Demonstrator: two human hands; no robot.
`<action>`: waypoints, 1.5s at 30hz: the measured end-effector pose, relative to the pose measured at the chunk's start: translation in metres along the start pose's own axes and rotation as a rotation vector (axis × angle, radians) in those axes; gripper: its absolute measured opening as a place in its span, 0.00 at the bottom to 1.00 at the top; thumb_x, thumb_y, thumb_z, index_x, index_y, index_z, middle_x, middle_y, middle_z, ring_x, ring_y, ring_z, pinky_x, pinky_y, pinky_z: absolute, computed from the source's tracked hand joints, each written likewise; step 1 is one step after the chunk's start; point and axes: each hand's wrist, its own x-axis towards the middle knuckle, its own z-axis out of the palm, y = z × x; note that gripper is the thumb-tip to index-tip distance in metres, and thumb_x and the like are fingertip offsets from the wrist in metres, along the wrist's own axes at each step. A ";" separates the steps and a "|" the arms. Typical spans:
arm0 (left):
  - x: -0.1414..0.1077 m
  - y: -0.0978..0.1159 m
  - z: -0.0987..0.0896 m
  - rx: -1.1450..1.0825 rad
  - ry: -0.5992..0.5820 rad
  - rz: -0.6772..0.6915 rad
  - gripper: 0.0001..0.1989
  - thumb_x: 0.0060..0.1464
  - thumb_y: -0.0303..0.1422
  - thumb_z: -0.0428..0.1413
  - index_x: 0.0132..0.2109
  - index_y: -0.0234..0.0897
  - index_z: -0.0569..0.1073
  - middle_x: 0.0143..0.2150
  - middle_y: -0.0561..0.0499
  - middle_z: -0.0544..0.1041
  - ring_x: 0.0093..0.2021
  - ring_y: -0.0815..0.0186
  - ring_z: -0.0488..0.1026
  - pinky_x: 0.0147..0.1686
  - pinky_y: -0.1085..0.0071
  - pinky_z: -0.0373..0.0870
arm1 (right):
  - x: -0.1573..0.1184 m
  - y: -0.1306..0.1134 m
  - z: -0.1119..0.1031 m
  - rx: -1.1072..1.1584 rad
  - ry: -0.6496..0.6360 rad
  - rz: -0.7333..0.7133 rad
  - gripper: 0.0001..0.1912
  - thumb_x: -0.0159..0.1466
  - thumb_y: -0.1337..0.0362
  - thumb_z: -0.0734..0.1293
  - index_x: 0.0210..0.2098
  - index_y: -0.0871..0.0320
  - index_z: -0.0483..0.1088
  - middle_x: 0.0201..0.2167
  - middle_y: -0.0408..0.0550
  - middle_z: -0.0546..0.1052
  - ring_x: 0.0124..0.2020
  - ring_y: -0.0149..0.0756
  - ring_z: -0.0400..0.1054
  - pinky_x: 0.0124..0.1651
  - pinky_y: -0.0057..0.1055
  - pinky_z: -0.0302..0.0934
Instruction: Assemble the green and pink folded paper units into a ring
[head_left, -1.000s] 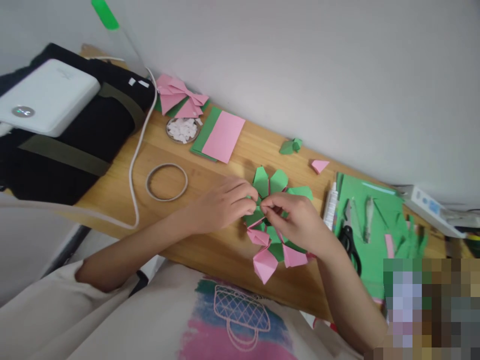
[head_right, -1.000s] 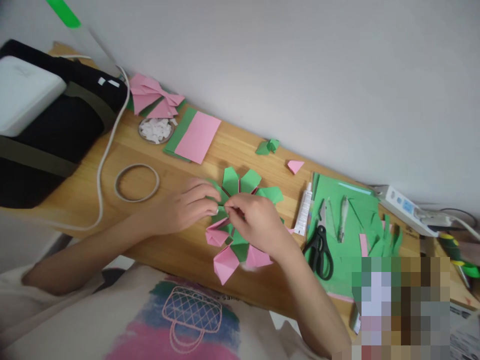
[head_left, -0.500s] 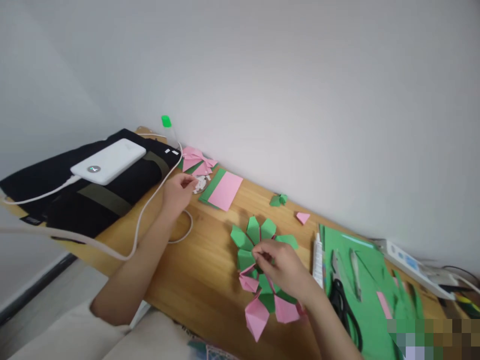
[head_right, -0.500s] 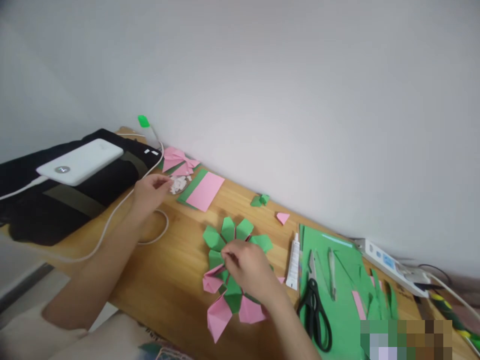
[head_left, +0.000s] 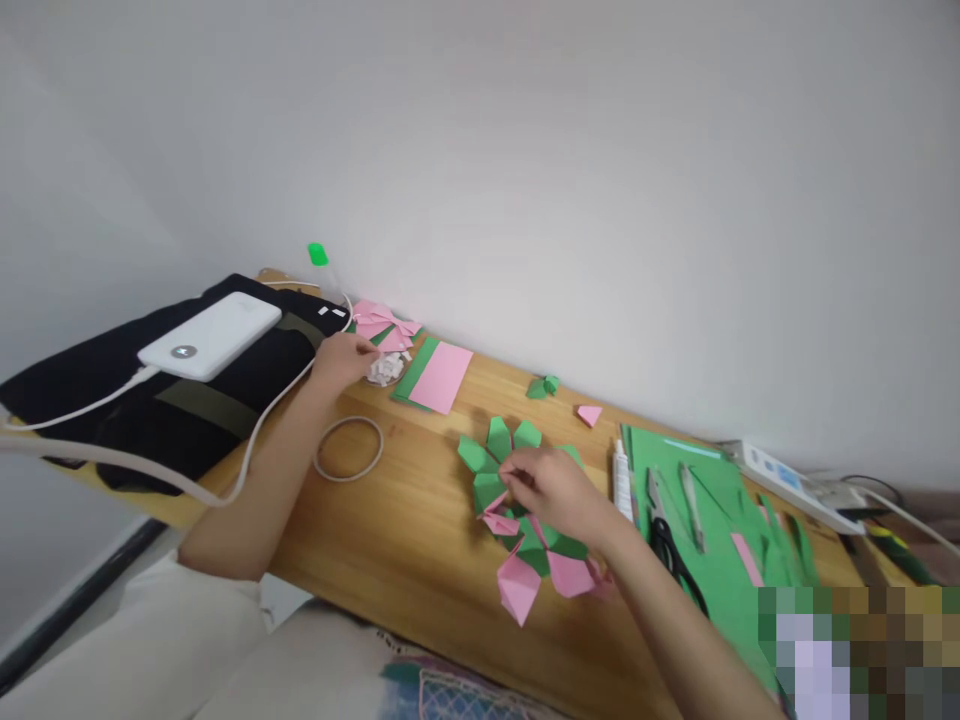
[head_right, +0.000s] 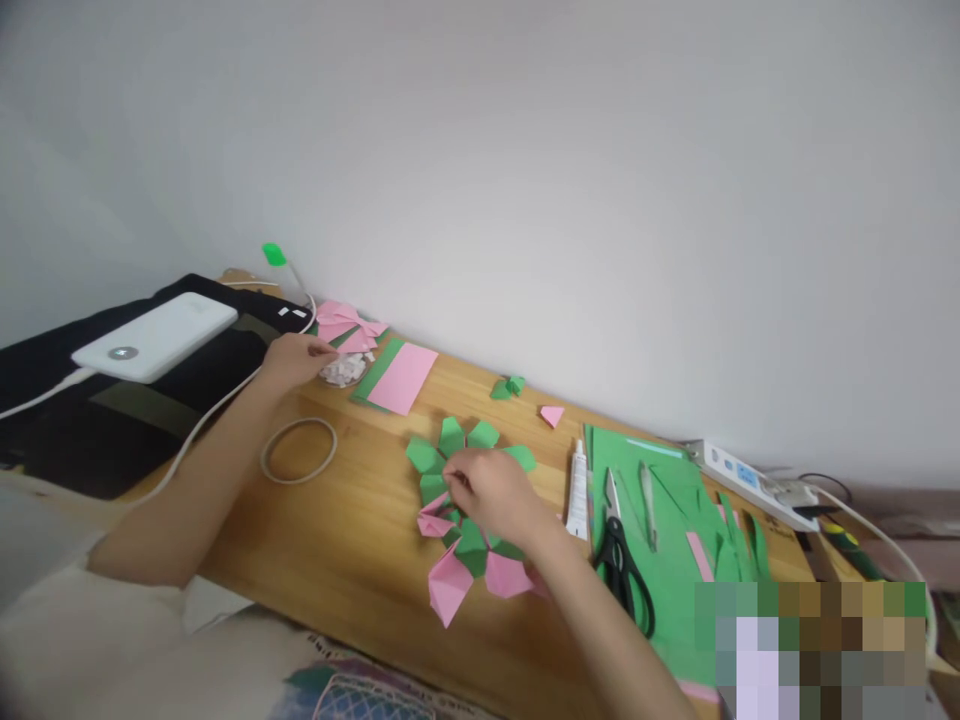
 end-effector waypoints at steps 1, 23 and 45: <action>0.002 0.001 -0.003 0.010 0.006 -0.016 0.18 0.61 0.38 0.55 0.54 0.33 0.69 0.53 0.45 0.71 0.49 0.57 0.72 0.47 0.56 0.73 | 0.001 0.000 -0.001 -0.017 -0.001 -0.003 0.10 0.59 0.76 0.61 0.27 0.58 0.70 0.26 0.44 0.76 0.26 0.30 0.65 0.30 0.26 0.51; -0.124 0.350 0.095 0.029 -0.525 0.580 0.16 0.60 0.17 0.43 0.49 0.18 0.71 0.51 0.28 0.74 0.53 0.51 0.72 0.45 0.59 0.69 | 0.023 -0.042 -0.020 -0.350 -0.123 0.054 0.10 0.60 0.73 0.60 0.27 0.60 0.71 0.30 0.51 0.77 0.30 0.36 0.65 0.31 0.32 0.46; -0.062 0.206 -0.043 -1.038 0.096 -0.620 0.08 0.45 0.35 0.65 0.33 0.36 0.78 0.30 0.52 0.77 0.30 0.68 0.72 0.30 0.73 0.69 | -0.007 -0.005 -0.008 -0.127 0.050 0.036 0.08 0.61 0.74 0.62 0.29 0.60 0.71 0.26 0.44 0.76 0.26 0.29 0.67 0.29 0.24 0.52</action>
